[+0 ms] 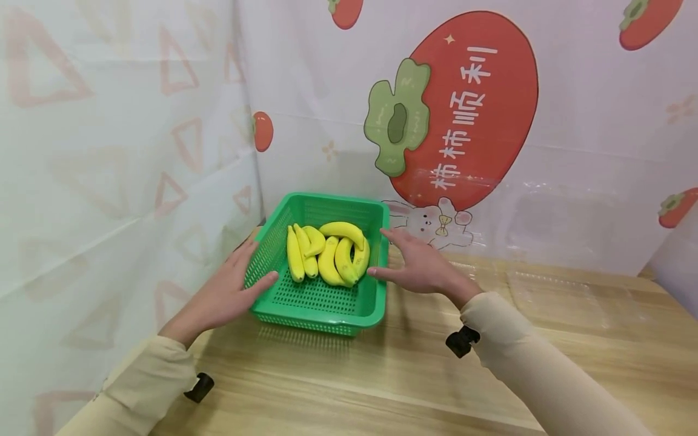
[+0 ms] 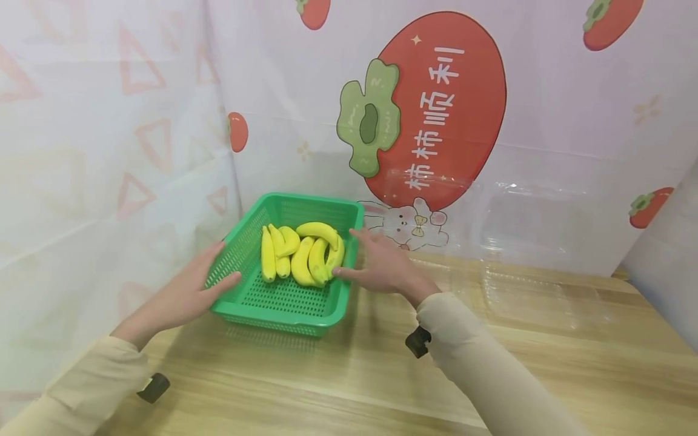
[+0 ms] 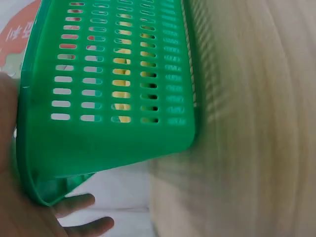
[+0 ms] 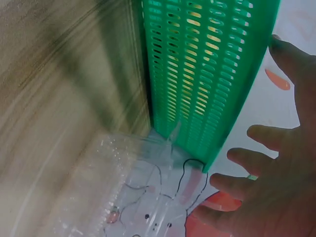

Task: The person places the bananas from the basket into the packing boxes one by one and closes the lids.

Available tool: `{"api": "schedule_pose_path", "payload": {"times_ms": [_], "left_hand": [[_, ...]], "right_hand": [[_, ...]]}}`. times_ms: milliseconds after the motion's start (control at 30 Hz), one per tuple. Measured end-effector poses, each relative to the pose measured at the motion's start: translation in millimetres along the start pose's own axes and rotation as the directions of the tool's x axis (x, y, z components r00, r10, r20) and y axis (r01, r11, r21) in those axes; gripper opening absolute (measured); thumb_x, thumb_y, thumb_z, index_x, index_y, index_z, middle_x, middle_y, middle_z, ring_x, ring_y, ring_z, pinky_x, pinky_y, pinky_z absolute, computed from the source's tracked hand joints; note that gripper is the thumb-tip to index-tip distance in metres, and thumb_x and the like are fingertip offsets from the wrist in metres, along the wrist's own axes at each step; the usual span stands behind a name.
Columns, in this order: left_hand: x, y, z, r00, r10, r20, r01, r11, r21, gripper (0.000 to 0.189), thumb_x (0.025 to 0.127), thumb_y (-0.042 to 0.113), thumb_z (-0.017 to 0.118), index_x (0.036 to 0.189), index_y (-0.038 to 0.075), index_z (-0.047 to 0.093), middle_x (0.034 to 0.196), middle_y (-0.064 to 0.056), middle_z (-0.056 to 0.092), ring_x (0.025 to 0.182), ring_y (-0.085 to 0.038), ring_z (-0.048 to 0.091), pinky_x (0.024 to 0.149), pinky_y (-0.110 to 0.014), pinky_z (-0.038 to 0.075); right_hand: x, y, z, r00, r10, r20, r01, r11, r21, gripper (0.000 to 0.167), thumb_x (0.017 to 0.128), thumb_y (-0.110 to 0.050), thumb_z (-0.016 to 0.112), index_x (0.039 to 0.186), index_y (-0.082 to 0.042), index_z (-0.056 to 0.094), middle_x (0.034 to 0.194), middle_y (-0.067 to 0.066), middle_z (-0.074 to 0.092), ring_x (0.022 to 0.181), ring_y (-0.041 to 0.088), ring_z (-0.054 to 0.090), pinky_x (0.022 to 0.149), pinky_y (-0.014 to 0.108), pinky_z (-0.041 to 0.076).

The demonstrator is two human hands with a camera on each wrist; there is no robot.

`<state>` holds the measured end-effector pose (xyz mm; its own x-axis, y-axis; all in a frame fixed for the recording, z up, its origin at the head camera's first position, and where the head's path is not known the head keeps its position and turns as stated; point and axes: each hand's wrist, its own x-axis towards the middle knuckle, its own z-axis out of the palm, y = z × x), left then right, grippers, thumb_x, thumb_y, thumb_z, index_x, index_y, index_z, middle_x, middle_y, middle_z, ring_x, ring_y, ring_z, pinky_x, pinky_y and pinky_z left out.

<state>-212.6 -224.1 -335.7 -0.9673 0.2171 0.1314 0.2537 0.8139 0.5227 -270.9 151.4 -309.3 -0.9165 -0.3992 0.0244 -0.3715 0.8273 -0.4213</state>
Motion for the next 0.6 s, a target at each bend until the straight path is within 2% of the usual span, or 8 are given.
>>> {"api": "schedule_pose_path", "payload": {"times_ms": [100, 233, 333, 400, 433, 500, 600], "left_hand": [[0.3, -6.2, 2.0, 1.0, -0.002, -0.015, 0.001, 0.993, -0.116, 0.082, 0.112, 0.048, 0.048, 0.17, 0.003, 0.012, 0.179, -0.02, 0.008, 0.162, -0.051, 0.014, 0.124, -0.073, 0.021], [0.9, -14.7, 4.9, 0.999, -0.011, -0.032, 0.003, 0.966, -0.26, 0.067, 0.115, 0.029, 0.045, 0.17, 0.005, 0.016, 0.18, -0.016, 0.009, 0.163, -0.049, 0.009, 0.124, -0.074, 0.017], [1.1, -20.2, 7.2, 0.999, -0.027, -0.034, 0.012, 0.925, -0.38, 0.063, 0.115, 0.022, 0.042, 0.171, 0.008, 0.017, 0.181, -0.01, 0.007, 0.165, -0.045, 0.003, 0.126, -0.073, 0.012], [1.3, -23.2, 9.4, 0.999, -0.025, -0.037, 0.005, 0.881, -0.472, 0.061, 0.116, 0.018, 0.04, 0.171, 0.009, 0.016, 0.181, -0.009, 0.005, 0.166, -0.042, -0.001, 0.128, -0.069, 0.007], [0.8, -23.8, 10.4, 0.999, -0.023, -0.042, -0.002, 0.854, -0.52, 0.061, 0.115, 0.016, 0.039, 0.171, 0.008, 0.016, 0.181, -0.008, 0.004, 0.166, -0.04, -0.003, 0.131, -0.063, 0.006], [-0.2, -25.9, 13.0, 0.999, -0.016, -0.05, -0.017, 0.805, -0.593, 0.06, 0.116, 0.014, 0.036, 0.171, 0.007, 0.015, 0.181, -0.009, 0.002, 0.166, -0.037, -0.006, 0.134, -0.041, 0.008], [-1.8, -28.2, 17.5, 0.998, -0.011, -0.07, -0.038, 0.742, -0.67, 0.059, 0.117, 0.014, 0.033, 0.171, 0.006, 0.014, 0.181, -0.01, 0.0, 0.166, -0.034, -0.008, 0.12, -0.01, 0.013]], "right_hand": [[-0.6, -2, 4, 1.0, 0.013, 0.017, -0.013, 1.0, -0.022, 0.101, 0.092, -0.071, 0.067, 0.17, -0.021, 0.029, 0.177, 0.009, 0.026, 0.163, 0.039, 0.025, 0.123, 0.071, 0.029], [-0.4, -3, 7, 1.0, 0.013, 0.011, -0.012, 0.999, -0.039, 0.099, 0.093, -0.073, 0.064, 0.169, -0.017, 0.031, 0.178, 0.008, 0.024, 0.164, 0.038, 0.023, 0.124, 0.072, 0.026], [-1.6, -3, 9, 1.0, 0.019, 0.008, -0.018, 0.999, -0.043, 0.1, 0.093, -0.074, 0.062, 0.169, -0.017, 0.031, 0.179, 0.007, 0.023, 0.164, 0.037, 0.023, 0.124, 0.071, 0.028], [-2.9, -3, 10, 1.0, 0.023, 0.009, -0.022, 0.999, -0.047, 0.1, 0.094, -0.075, 0.061, 0.17, -0.018, 0.029, 0.179, 0.005, 0.022, 0.164, 0.036, 0.023, 0.124, 0.069, 0.029], [-3.5, -4, 10, 1.0, 0.024, 0.008, -0.023, 0.998, -0.05, 0.1, 0.094, -0.075, 0.06, 0.17, -0.018, 0.029, 0.179, 0.005, 0.022, 0.164, 0.036, 0.024, 0.125, 0.068, 0.029], [-4.3, -4, 10, 1.0, 0.024, 0.008, -0.023, 0.998, -0.061, 0.1, 0.094, -0.075, 0.06, 0.17, -0.019, 0.028, 0.179, 0.004, 0.022, 0.165, 0.035, 0.023, 0.126, 0.068, 0.027], [-4.1, -5, 10, 1.0, 0.022, 0.012, -0.021, 0.996, -0.085, 0.101, 0.094, -0.077, 0.058, 0.17, -0.019, 0.027, 0.179, 0.003, 0.022, 0.165, 0.034, 0.023, 0.126, 0.068, 0.026]]}}
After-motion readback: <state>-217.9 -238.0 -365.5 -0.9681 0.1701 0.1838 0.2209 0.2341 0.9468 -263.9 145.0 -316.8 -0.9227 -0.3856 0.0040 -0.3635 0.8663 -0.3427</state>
